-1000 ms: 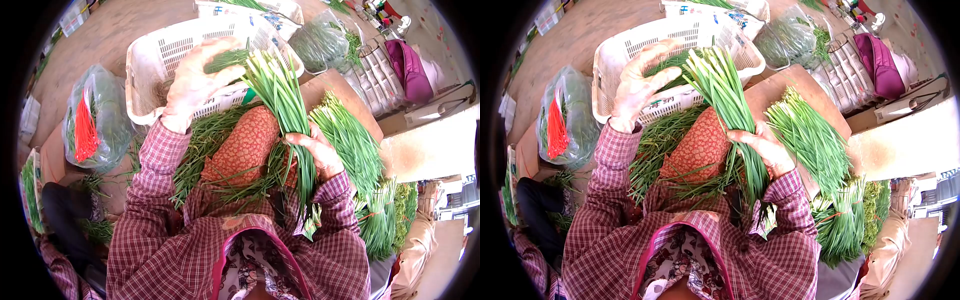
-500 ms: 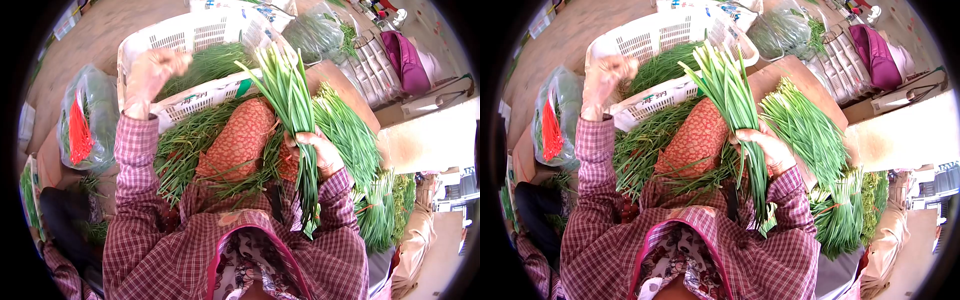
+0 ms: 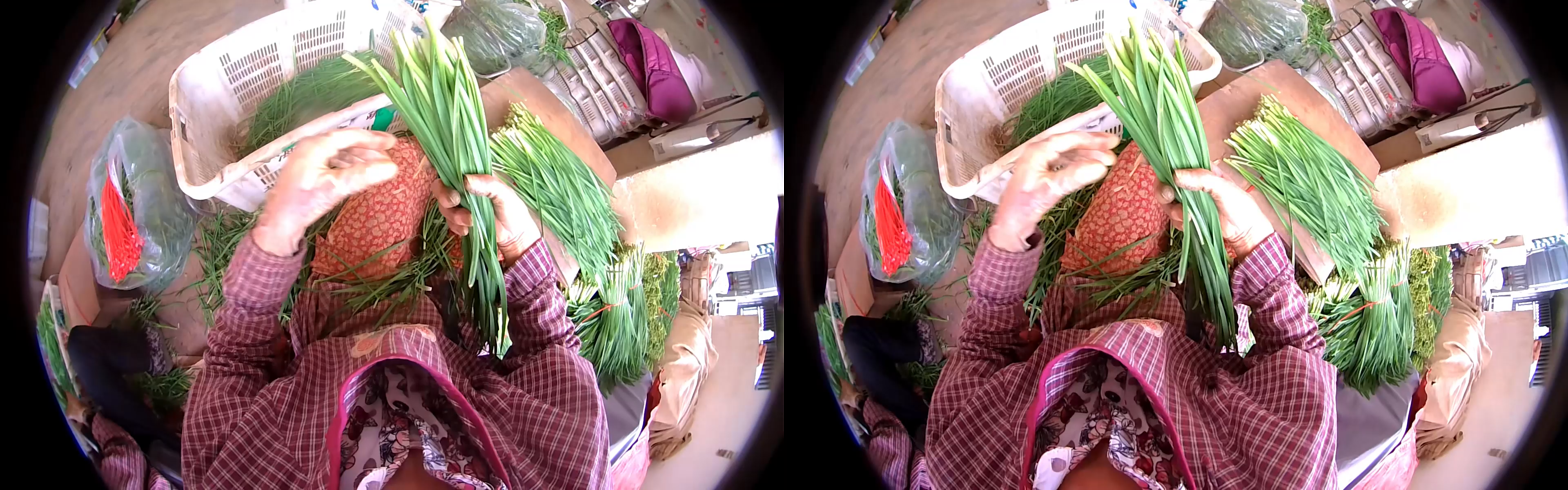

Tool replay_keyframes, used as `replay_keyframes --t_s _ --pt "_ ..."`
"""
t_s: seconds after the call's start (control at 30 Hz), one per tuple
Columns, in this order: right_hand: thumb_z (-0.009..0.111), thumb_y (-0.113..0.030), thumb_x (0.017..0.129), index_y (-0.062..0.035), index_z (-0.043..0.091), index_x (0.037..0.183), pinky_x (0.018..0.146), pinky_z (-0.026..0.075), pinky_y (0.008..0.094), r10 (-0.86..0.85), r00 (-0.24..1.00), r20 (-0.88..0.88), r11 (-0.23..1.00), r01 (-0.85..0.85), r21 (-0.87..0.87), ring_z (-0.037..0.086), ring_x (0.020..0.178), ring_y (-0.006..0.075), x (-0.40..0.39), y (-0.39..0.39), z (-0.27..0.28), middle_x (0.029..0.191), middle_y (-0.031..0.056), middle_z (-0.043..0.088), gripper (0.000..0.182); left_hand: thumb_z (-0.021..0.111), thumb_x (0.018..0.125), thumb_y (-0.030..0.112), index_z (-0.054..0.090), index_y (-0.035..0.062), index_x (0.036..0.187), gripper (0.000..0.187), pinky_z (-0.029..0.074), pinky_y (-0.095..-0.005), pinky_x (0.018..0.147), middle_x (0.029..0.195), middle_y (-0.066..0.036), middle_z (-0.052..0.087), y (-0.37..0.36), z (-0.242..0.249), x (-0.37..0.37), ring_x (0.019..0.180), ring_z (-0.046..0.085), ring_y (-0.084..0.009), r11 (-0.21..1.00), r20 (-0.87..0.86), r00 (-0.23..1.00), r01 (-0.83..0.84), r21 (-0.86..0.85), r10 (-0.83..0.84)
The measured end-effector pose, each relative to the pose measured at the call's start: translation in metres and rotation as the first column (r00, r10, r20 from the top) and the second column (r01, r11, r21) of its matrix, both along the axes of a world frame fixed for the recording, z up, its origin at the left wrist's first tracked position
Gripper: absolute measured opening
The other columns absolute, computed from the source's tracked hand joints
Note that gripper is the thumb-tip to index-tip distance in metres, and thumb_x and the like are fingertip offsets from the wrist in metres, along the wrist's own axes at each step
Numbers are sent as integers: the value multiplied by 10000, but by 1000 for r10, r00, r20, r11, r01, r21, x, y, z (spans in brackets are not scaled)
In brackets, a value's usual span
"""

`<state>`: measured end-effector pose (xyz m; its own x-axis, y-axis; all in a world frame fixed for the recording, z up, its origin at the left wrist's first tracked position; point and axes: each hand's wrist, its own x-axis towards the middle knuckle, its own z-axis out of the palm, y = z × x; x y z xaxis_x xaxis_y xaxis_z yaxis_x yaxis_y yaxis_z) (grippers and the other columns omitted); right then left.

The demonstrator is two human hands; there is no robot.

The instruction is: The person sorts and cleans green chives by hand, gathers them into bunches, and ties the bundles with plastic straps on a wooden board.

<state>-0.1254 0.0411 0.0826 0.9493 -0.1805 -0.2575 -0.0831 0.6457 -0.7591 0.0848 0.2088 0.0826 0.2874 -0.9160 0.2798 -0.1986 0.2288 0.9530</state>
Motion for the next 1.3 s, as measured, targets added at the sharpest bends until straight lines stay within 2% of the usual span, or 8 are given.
replay_keyframes --t_s 0.13,0.3,0.57,0.63,0.7,0.77,0.97,1.3 --pt "653 -229 845 -16 553 1129 479 459 248 -16 1000 -24 999 17 40 536 576 133 6 8 1 843 68 584 368 717 844 184 629 -39 1117 364 556 -263 769 996 -124 680 -17 -8 -29 854 675 -174 977 -549 814 95 -192 -187" --pt "644 -247 847 -13 511 1186 457 433 254 -68 992 -107 994 58 -93 502 571 138 3 9 3 822 60 544 434 682 856 63 691 -42 948 140 554 -246 624 857 -116 693 -15 -4 -27 671 665 -134 989 42 989 -143 22 142" --pt "699 -196 831 -9 592 1113 469 523 236 -90 995 -46 990 84 -114 623 570 123 -6 -6 -1 856 76 682 355 708 820 53 717 -10 807 65 512 -232 550 744 -92 685 35 -23 35 600 615 -94 953 -104 950 -281 116 293" --pt "713 -199 822 -20 604 1098 468 509 231 -122 989 -87 973 101 -206 604 548 107 -3 -3 5 843 58 676 346 783 768 197 681 -16 656 262 441 -294 505 642 -61 633 43 -11 35 530 534 -92 854 715 691 -305 422 -106" --pt "722 -200 816 -32 614 1090 452 483 219 -169 975 -145 945 118 -306 585 527 90 2 1 5 829 33 668 339 760 810 290 516 23 512 468 462 -306 504 558 -43 552 42 -26 28 490 500 -78 981 690 717 -187 51 101" --pt "725 -199 816 -45 617 1135 593 513 226 -139 974 -178 954 84 -286 612 655 80 5 7 11 895 9 672 371 771 793 304 567 16 591 406 453 -269 502 568 -14 563 34 -10 12 510 516 -74 988 64 986 -149 -47 152" --pt "693 -124 845 -51 554 1274 936 430 259 -166 979 -119 848 80 -523 549 1046 90 19 31 26 1156 0 624 457 770 788 91 635 2 1044 302 518 -229 646 811 -36 662 -17 10 -18 706 604 -88 919 252 884 -364 -151 392" --pt "724 -196 774 13 529 1199 714 519 370 -315 940 130 146 184 -972 677 774 326 15 26 5 865 200 675 512 575 835 -91 689 -25 983 198 536 -233 694 935 -110 697 -16 -12 3 771 657 -127 865 76 881 -436 -248 466"
